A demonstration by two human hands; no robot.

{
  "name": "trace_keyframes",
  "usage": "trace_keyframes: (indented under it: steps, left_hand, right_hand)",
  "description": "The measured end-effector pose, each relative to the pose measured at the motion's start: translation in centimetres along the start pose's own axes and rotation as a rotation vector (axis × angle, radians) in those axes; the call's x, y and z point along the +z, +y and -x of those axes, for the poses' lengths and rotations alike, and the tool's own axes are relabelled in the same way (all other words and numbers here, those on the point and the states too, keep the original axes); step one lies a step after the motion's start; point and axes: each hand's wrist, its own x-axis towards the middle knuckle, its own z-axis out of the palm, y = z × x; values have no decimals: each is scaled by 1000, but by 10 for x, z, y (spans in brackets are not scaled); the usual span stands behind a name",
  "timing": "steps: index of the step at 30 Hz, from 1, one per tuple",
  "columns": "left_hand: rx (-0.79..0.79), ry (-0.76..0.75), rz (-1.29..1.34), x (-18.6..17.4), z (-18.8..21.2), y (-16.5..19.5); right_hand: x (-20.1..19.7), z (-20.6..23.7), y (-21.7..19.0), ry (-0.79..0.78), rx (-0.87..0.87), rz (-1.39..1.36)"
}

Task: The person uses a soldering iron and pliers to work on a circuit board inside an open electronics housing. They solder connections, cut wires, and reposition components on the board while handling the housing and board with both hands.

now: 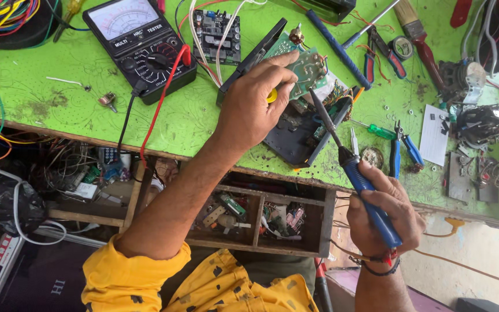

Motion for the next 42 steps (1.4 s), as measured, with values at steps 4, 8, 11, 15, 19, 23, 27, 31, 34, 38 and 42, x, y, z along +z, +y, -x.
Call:
trace_keyframes:
  steps: [4, 8, 11, 15, 19, 23, 27, 31, 34, 38, 42]
  left_hand:
    - [-7, -8, 2, 1, 1, -1]
    - [-2, -6, 5, 1, 1, -1]
    - [-3, -2, -2, 1, 0, 0]
    - [11, 2, -6, 1, 2, 0]
    - [-15, -4, -3, 1, 1, 1]
    - [-11, -7, -10, 0, 1, 1]
    - [-4, -4, -11, 0, 1, 0]
    - [-4, -2, 4, 0, 1, 0]
    - [-14, -3, 8, 1, 1, 1]
    - [-4, 4, -4, 1, 0, 1]
    - [-8, 4, -5, 1, 0, 2]
  right_hand:
    - [0, -1, -2, -6, 14, -10]
    - [0, -2, -3, -11, 18, 2]
    - [-1, -3, -4, -14, 5, 6]
    - [0, -4, -5, -29, 13, -15]
    - [-1, -3, -6, -19, 21, -10]
    - [1, -2, -5, 0, 28, -13]
    - [-1, -1, -4, -14, 39, 2]
    - [0, 0, -3, 5, 24, -21]
    - [1, 0, -3, 10, 29, -31]
    - [1, -1, -4, -3, 30, -13]
    - [0, -1, -5, 0, 26, -17]
